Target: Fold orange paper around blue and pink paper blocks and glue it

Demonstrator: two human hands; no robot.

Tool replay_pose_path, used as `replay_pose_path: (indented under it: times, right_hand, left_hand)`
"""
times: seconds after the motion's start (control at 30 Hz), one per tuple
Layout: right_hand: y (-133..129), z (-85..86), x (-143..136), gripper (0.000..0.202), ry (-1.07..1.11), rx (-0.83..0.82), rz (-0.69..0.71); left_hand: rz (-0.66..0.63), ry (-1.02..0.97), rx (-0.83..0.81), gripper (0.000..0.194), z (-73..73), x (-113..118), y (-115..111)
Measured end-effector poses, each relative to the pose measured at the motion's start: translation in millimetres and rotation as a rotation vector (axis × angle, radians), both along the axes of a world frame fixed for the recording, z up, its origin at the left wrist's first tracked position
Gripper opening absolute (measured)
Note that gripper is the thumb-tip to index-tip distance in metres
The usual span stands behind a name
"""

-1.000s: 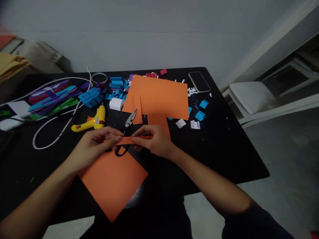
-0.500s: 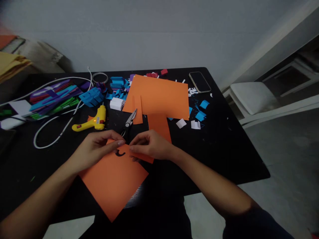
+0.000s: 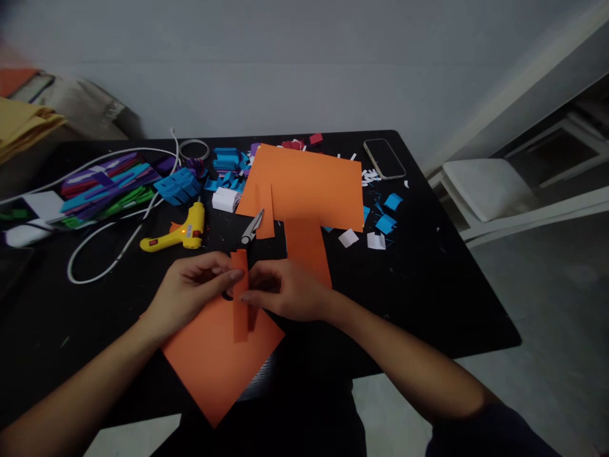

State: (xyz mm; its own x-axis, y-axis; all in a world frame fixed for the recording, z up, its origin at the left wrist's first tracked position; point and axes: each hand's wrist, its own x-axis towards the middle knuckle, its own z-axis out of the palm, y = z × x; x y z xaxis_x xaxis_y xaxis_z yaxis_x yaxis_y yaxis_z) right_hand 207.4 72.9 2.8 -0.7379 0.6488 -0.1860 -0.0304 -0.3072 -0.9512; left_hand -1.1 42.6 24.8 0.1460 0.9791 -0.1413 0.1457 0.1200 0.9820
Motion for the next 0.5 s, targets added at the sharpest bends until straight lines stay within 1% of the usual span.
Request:
replay_pose_path:
  times: [0.07,0.13,0.2,0.27,0.5]
  right_hand:
    - [-0.1,3.0,-0.2,0.030,-0.008,0.028,-0.081]
    - [0.7,6.5,-1.0,0.032,-0.001,0.027,-0.202]
    - [1.9,9.2,-2.3,0.034,0.013,0.015,-0.291]
    - [2.8,10.1,-3.5,0.034,0.026,-0.001,-0.312]
    - [4.2,8.1,-3.7,0.030,0.054,-0.016,-0.302]
  left_hand:
    - [-0.011,0.011,0.019,0.028,0.2,1.0,-1.0]
    - [-0.036,0.024,0.038,0.025,-0.5,1.5,-2.0]
    - [-0.063,0.036,0.049,0.023,-1.9,1.9,-3.0]
    - [-0.082,0.039,0.044,0.023,-3.5,2.1,-4.2]
    - [-0.088,0.010,0.009,0.021,-6.4,2.6,-5.6]
